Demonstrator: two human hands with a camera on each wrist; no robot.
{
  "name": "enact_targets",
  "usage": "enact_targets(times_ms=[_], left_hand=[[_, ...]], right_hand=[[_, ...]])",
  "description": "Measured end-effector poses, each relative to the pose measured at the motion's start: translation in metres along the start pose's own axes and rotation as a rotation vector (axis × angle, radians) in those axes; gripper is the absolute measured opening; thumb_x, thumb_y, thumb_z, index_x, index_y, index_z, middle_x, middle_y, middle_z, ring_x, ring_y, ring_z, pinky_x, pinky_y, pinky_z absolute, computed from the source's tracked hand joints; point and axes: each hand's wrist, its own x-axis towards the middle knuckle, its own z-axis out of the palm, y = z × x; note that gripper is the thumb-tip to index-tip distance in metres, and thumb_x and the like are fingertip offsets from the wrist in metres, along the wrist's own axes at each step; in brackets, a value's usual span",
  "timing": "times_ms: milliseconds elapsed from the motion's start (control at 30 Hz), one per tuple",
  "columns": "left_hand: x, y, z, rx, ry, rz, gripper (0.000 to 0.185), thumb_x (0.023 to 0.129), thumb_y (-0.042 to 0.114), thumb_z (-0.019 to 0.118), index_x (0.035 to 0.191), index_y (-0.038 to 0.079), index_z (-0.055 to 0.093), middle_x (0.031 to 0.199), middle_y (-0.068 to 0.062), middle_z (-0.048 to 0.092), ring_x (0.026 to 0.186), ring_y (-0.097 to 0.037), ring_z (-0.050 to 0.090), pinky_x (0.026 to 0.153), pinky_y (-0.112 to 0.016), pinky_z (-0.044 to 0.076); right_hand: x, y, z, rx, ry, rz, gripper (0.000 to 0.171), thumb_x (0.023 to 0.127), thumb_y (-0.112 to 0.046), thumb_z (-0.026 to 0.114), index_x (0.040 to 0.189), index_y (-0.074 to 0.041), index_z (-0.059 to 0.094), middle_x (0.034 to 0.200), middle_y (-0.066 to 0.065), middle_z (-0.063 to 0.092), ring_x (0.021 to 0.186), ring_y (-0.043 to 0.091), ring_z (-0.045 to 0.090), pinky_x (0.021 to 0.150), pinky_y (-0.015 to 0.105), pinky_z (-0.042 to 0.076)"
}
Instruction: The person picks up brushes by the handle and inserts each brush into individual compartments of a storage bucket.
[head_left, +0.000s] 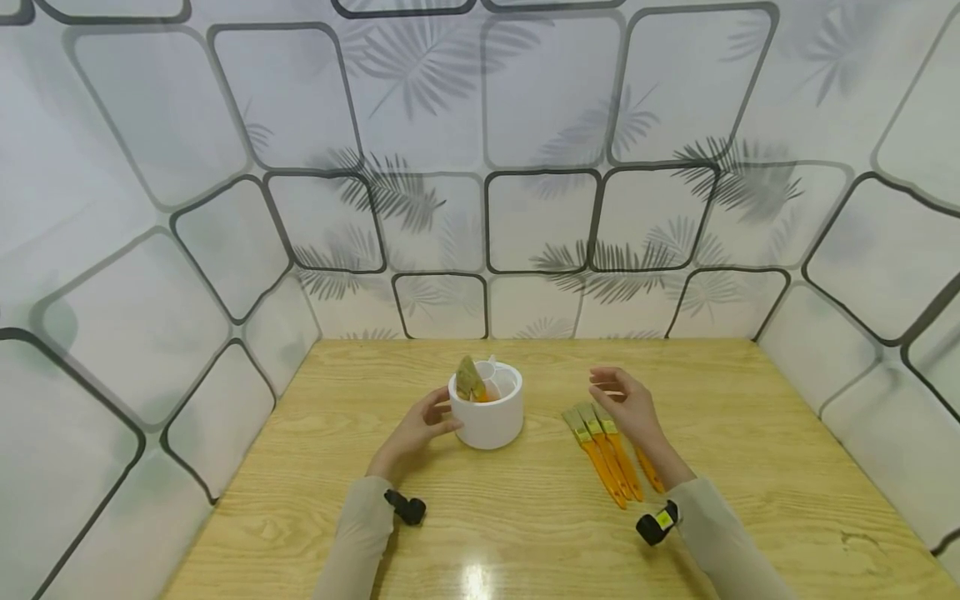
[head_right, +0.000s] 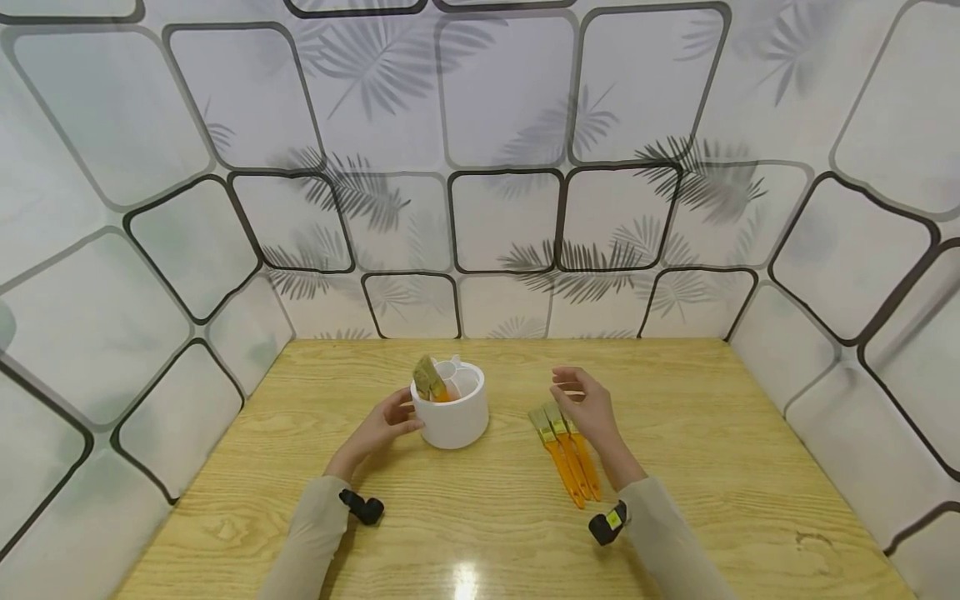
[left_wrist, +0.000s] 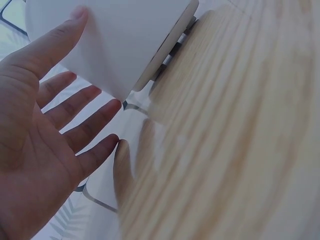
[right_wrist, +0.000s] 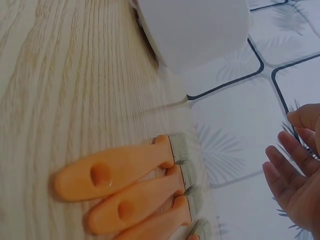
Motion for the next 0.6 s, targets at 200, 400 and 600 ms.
enact_targets(times_ms=[200,400,600], left_hand=[[0.007,-0.018,-0.001,0.009,0.034,-0.013,0.067,0.085,0.021,0.069,0.142,0.013,0.035,0.144,-0.015,0.038,0.128,-0.037,0.04,0.102,-0.048,0.04],[0.009,-0.025,-0.001,0.014,0.055,-0.01,0.068,0.083,0.027,0.071,0.141,0.016,0.038,0.142,-0.011,0.04,0.126,-0.034,0.044,0.101,-0.047,0.042],[0.009,-0.026,-0.001,-0.002,0.047,-0.004,0.066,0.083,0.027,0.07,0.14,0.019,0.039,0.142,-0.009,0.041,0.126,-0.032,0.044,0.101,-0.046,0.042]], right_hand=[[-0.001,-0.009,-0.003,-0.005,0.009,-0.005,0.028,0.09,-0.014,0.062,0.115,-0.003,0.061,0.108,0.017,0.065,0.092,0.012,0.06,0.071,0.015,0.051],[-0.006,-0.032,-0.008,0.017,0.016,0.023,0.025,0.088,-0.006,0.062,0.112,0.001,0.061,0.107,0.023,0.064,0.095,0.034,0.059,0.07,0.015,0.05],[-0.003,-0.007,-0.007,-0.015,0.031,0.017,0.028,0.089,-0.014,0.063,0.114,-0.002,0.061,0.106,0.017,0.065,0.09,0.003,0.059,0.07,0.015,0.05]])
